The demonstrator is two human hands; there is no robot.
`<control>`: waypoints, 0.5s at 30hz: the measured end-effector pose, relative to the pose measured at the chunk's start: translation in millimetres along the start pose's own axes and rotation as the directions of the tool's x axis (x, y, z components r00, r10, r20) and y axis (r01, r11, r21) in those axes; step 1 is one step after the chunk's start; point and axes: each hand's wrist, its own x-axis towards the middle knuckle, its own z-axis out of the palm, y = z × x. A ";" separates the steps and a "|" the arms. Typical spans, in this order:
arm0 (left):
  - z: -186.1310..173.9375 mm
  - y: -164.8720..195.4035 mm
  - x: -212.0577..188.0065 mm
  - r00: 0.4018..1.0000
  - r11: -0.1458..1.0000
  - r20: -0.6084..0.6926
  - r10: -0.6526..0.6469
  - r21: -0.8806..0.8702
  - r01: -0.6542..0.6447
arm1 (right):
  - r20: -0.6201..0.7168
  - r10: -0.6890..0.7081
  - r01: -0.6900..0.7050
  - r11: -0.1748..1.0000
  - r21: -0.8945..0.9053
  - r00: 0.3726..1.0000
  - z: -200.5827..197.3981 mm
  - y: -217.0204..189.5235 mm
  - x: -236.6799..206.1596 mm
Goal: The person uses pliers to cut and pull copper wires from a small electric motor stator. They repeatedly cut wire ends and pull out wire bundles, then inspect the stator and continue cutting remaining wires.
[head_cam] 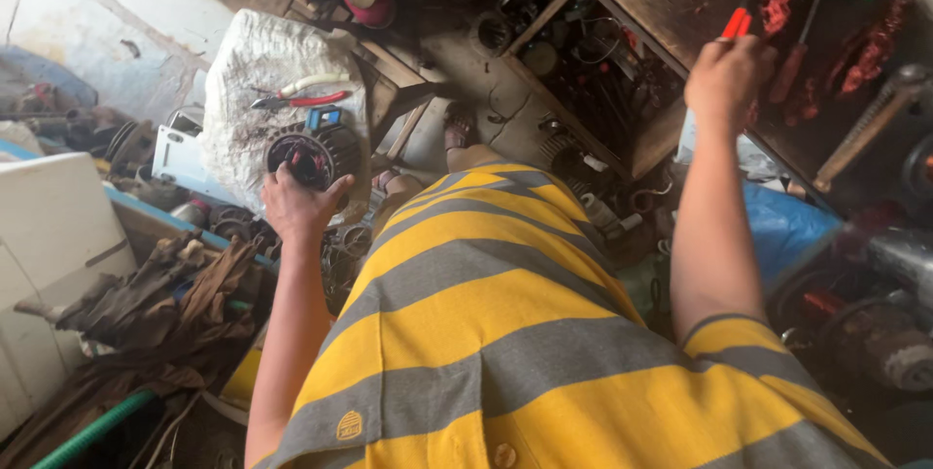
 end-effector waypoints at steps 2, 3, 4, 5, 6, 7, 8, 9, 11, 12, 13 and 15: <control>3.2 3.3 1.8 0.999 0.999 -0.036 -0.032 -0.006 0.031 | 0.172 0.195 -0.256 0.822 0.509 0.966 -4.4 18.5 8.0; 5.5 3.4 3.0 0.997 0.999 -0.055 -0.046 -0.009 0.045 | 0.289 0.252 -0.383 0.614 0.690 0.924 -5.3 24.0 9.0; 8.3 2.2 4.0 0.997 0.999 -0.058 -0.048 -0.001 0.048 | 0.408 0.271 -0.487 0.398 0.777 0.872 -5.8 30.6 8.4; 11.8 0.5 5.8 0.997 0.999 -0.063 -0.045 0.006 0.045 | 0.520 0.261 -0.567 0.158 0.808 0.813 -11.8 37.0 8.6; 15.7 -1.9 7.7 0.997 0.999 -0.068 -0.039 0.013 0.040 | 0.622 0.224 -0.619 -0.091 0.780 0.750 -16.9 40.8 7.1; 19.6 -5.6 8.7 0.995 1.000 -0.102 -0.004 0.003 0.005 | 0.613 0.198 -0.607 -0.099 0.789 0.765 -20.2 41.8 5.1; 23.7 -9.1 9.1 0.990 0.999 -0.136 0.031 -0.007 -0.032 | 0.603 0.173 -0.594 -0.106 0.798 0.779 -25.2 43.1 3.8; 27.3 -12.4 9.7 0.983 0.997 -0.170 0.066 -0.014 -0.069 | 0.592 0.148 -0.581 -0.114 0.806 0.792 -29.3 42.8 1.6; 33.3 -16.1 9.0 0.984 0.992 -0.129 0.127 0.034 -0.123 | 0.555 0.132 -0.545 -0.105 0.832 0.822 -39.2 42.2 -4.4; 35.1 -16.1 8.5 0.981 0.986 -0.110 0.161 0.055 -0.156 | 0.530 0.126 -0.521 -0.101 0.848 0.839 -44.5 41.8 -6.4; 36.3 -14.7 7.2 0.958 0.972 -0.164 0.235 0.069 -0.227 | 0.505 0.152 -0.496 -0.094 0.863 0.850 -47.9 40.6 -8.8; 36.0 -10.4 3.3 0.894 0.930 -0.258 0.366 0.100 -0.352 | 0.461 0.198 -0.456 -0.069 0.887 0.865 -46.8 35.6 -13.1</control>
